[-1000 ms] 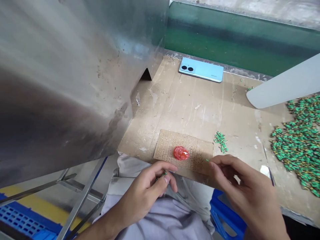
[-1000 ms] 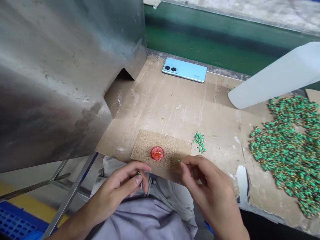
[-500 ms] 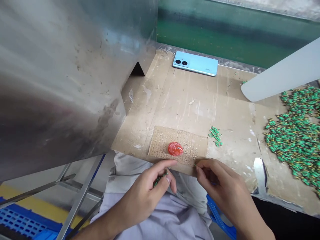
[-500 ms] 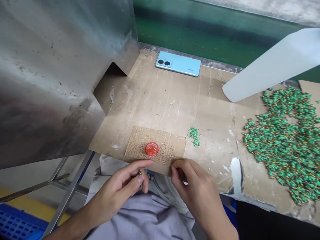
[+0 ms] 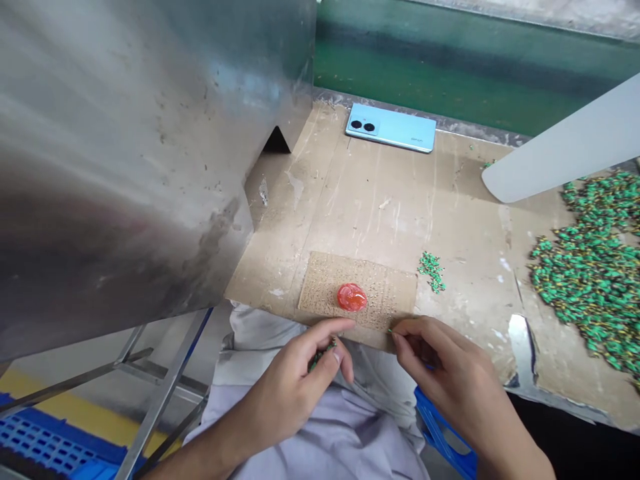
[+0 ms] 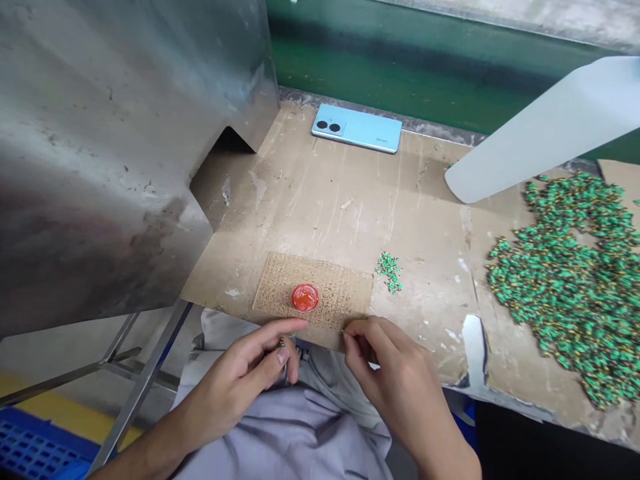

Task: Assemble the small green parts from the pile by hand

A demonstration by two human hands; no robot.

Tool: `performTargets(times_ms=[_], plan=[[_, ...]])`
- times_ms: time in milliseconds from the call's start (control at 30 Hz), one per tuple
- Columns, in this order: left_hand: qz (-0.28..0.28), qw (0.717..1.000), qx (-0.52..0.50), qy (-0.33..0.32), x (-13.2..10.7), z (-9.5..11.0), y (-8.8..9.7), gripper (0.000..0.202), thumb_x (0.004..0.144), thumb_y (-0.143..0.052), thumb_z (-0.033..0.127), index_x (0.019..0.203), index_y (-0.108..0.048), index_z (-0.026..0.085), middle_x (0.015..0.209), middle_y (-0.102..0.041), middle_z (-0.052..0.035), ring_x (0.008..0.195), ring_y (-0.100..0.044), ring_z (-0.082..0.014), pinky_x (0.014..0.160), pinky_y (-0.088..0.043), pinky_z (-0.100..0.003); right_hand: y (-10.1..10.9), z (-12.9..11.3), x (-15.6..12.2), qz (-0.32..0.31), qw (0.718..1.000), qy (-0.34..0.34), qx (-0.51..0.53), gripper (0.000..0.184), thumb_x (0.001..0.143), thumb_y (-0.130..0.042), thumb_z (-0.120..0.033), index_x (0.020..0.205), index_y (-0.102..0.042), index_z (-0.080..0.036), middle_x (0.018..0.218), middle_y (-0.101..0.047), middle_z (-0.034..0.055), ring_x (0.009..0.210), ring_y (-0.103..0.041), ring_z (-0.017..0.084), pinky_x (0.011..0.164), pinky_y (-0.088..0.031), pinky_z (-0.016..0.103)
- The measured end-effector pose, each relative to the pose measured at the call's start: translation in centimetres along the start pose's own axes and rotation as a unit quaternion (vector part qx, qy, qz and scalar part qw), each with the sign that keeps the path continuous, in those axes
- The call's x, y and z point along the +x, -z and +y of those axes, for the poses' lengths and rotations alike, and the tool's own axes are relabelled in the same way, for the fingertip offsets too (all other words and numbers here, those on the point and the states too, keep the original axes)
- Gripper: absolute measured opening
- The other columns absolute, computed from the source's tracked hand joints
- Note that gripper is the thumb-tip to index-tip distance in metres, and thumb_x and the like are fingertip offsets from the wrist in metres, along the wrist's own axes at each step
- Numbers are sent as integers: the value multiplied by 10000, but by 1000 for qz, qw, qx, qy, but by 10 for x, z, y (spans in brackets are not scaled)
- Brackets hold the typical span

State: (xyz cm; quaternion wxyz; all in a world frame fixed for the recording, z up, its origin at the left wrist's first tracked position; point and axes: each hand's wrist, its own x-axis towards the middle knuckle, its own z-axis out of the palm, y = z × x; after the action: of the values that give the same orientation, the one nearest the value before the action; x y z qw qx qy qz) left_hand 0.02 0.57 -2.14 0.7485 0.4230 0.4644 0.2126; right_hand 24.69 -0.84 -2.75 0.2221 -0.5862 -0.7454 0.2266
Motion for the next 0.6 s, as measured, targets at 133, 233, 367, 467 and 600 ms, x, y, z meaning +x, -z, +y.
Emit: performTargets(times_ms=[133, 233, 367, 467, 600], plan=[[3, 1000, -2, -6, 1, -2, 0, 345, 1084, -500, 324, 1379, -611, 184, 917, -719, -36, 935, -625, -217, 819, -421, -363, 0, -1, 4, 0, 1000, 19, -15, 133, 1034, -597, -249, 917, -658, -231, 751, -668, -6, 604, -628, 132, 550, -485, 248], [-1, 1000, -25, -11, 0, -4, 0, 298, 1093, -525, 349, 1345, -580, 201, 932, -742, -35, 891, -619, -197, 773, -405, -341, 4, -2, 4, -5, 1000, 10, 9, 130, 1031, -599, -251, 916, -658, -233, 741, -672, -8, 582, -624, 130, 528, -486, 242], [-30, 993, -111, 2, -1, -6, 1, 213, 1068, -621, 421, 1096, -577, 214, 933, -796, -37, 680, -541, -137, 664, -360, -300, 10, -3, 2, 14, 999, -5, 45, 102, 1022, -618, -266, 933, -658, -235, 752, -701, 0, 531, -603, 125, 486, -484, 238], [-49, 990, -127, -22, 0, -4, 3, 249, 979, -764, 430, 987, -692, 192, 943, -795, -42, 774, -604, -152, 738, -407, -294, 12, -4, 0, 29, 998, -8, 48, 77, 1030, -609, -253, 968, -653, -239, 781, -698, 7, 561, -608, 125, 481, -480, 227], [-29, 991, -123, -47, 2, -2, 4, 226, 847, -906, 413, 903, -831, 208, 896, -759, -7, 838, -612, -148, 792, -419, -271, 10, -9, -4, 50, 996, 5, 68, 71, 1028, -607, -214, 968, -635, -240, 766, -661, -8, 587, -598, 114, 513, -486, 216]])
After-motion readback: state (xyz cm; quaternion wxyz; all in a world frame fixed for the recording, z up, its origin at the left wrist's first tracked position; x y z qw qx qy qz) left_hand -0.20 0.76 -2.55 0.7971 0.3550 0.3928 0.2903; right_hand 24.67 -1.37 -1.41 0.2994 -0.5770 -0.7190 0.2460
